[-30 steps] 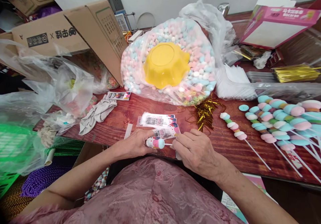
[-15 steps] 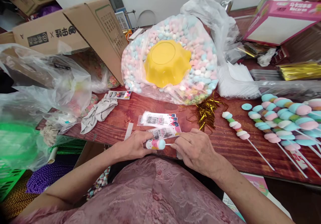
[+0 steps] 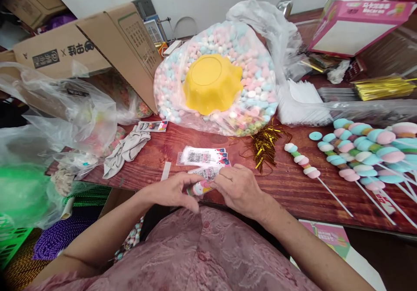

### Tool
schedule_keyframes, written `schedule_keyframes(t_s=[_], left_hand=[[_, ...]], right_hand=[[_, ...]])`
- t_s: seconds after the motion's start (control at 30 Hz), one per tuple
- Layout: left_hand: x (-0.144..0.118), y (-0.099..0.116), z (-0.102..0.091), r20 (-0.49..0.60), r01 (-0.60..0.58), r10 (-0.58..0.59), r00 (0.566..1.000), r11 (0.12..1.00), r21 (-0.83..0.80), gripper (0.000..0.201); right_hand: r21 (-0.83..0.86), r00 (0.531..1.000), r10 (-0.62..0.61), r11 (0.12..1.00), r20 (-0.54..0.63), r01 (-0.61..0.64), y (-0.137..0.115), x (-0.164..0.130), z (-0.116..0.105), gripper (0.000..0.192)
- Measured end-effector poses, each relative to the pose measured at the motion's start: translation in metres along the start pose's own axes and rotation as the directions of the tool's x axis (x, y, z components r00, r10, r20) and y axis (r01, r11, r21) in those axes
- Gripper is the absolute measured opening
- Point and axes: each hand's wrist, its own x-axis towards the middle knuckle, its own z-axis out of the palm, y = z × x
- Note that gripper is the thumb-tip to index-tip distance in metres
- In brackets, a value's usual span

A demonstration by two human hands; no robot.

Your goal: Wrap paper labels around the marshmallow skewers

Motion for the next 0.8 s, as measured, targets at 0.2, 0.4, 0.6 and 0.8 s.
schedule_keyframes(t_s=[0.2,0.4,0.6,0.8], left_hand=[[0.003,-0.007,0.001,-0.039,0.115,-0.137,0.99,0.93,-0.349,0.042],[0.005,-0.012,0.02,-0.366,-0.007,-0.193,0.91,0.876,-0.482,0.043],[0.017,-0.011,0.028,-0.604,-0.26,-0.081,0.793,0.852,-0.455,0.044],[0.013,-0.019,0.041,-0.366,-0.105,-0.099,0.925,0.861,-0.498,0.045]], right_hand=[[-0.032,0.993,-0.104,0.994,0.049,0.105,0.004,0.013,-0.007,0.032],[0.244,0.962,0.235,0.95,-0.138,-0.197,-0.001,0.015,0.007,0.016],[0.763,0.704,0.71,0.441,0.025,-0.472,-0.027,0.014,0.03,0.018],[0.69,0.72,0.683,0.581,-0.124,-0.432,-0.038,0.021,0.034,0.014]])
